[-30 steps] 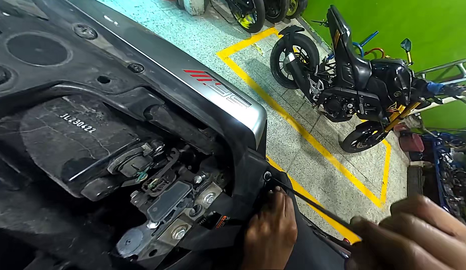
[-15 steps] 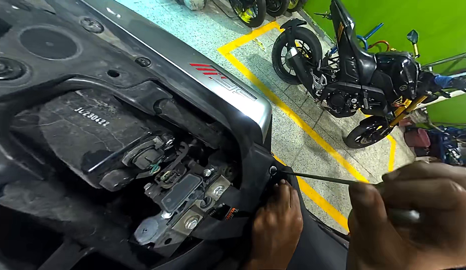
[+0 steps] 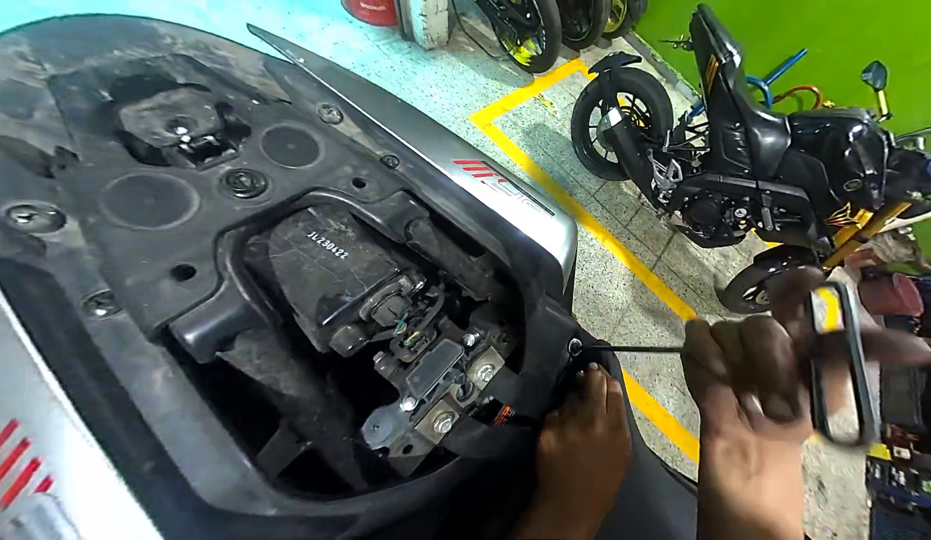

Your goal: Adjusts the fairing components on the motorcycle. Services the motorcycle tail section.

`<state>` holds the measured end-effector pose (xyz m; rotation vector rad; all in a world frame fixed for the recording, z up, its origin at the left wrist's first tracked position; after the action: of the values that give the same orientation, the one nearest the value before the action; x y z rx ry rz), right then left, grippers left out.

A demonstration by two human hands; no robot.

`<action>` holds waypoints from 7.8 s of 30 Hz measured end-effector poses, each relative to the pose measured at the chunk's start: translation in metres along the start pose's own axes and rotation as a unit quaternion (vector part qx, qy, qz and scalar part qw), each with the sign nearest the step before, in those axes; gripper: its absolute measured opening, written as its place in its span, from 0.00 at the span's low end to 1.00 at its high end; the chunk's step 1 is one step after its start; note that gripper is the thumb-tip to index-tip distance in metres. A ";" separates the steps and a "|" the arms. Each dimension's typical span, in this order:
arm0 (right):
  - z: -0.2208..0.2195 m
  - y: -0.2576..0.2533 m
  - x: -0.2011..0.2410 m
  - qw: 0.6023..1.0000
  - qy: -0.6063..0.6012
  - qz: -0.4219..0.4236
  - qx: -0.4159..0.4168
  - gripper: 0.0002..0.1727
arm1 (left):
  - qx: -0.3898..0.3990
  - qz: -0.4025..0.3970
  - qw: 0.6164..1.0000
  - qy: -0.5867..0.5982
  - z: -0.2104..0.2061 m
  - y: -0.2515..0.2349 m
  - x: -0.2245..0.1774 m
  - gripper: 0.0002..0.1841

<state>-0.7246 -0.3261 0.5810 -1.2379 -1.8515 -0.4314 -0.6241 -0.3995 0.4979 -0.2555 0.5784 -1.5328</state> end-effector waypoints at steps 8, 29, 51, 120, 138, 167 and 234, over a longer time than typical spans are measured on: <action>0.004 0.035 -0.008 0.844 0.502 0.105 -0.157 0.07 | 0.001 0.016 0.999 0.052 -0.003 0.000 0.003 0.10; 0.018 0.024 -0.034 0.745 0.665 0.009 -0.055 0.07 | -0.025 0.010 0.997 0.072 0.000 -0.001 -0.001 0.09; 0.045 -0.021 -0.109 0.369 0.833 -0.403 0.090 0.25 | -0.056 -0.004 0.998 0.034 0.007 0.000 -0.014 0.12; -0.260 0.584 -0.115 0.624 0.698 0.015 -0.351 0.14 | 0.422 0.226 0.207 0.853 0.217 0.435 -0.062 0.53; -0.200 0.926 -0.051 0.485 0.605 0.014 -0.632 0.12 | 0.631 0.140 0.255 0.719 0.259 0.648 -0.302 0.16; 0.180 1.102 -0.328 0.654 0.336 0.178 -0.654 0.06 | 0.579 0.242 0.413 0.660 -0.197 0.859 -0.372 0.16; 0.250 0.975 -0.293 0.529 0.519 0.379 -0.554 0.07 | 0.508 0.057 0.368 0.776 -0.246 0.742 -0.423 0.19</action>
<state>0.0617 0.1108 0.0425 -1.7379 0.2827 -1.5119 -0.0816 0.0972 -0.0019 2.4354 0.8040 -1.2419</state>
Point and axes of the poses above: each hand's wrist, its own y-axis away from the middle knuckle, its own z-axis out of the back of the hand, x = y × z, the point moved 10 cm from there along -y, towards the middle knuckle, and after that the axes turned 13 degrees about -z, right-handed, at the moved point
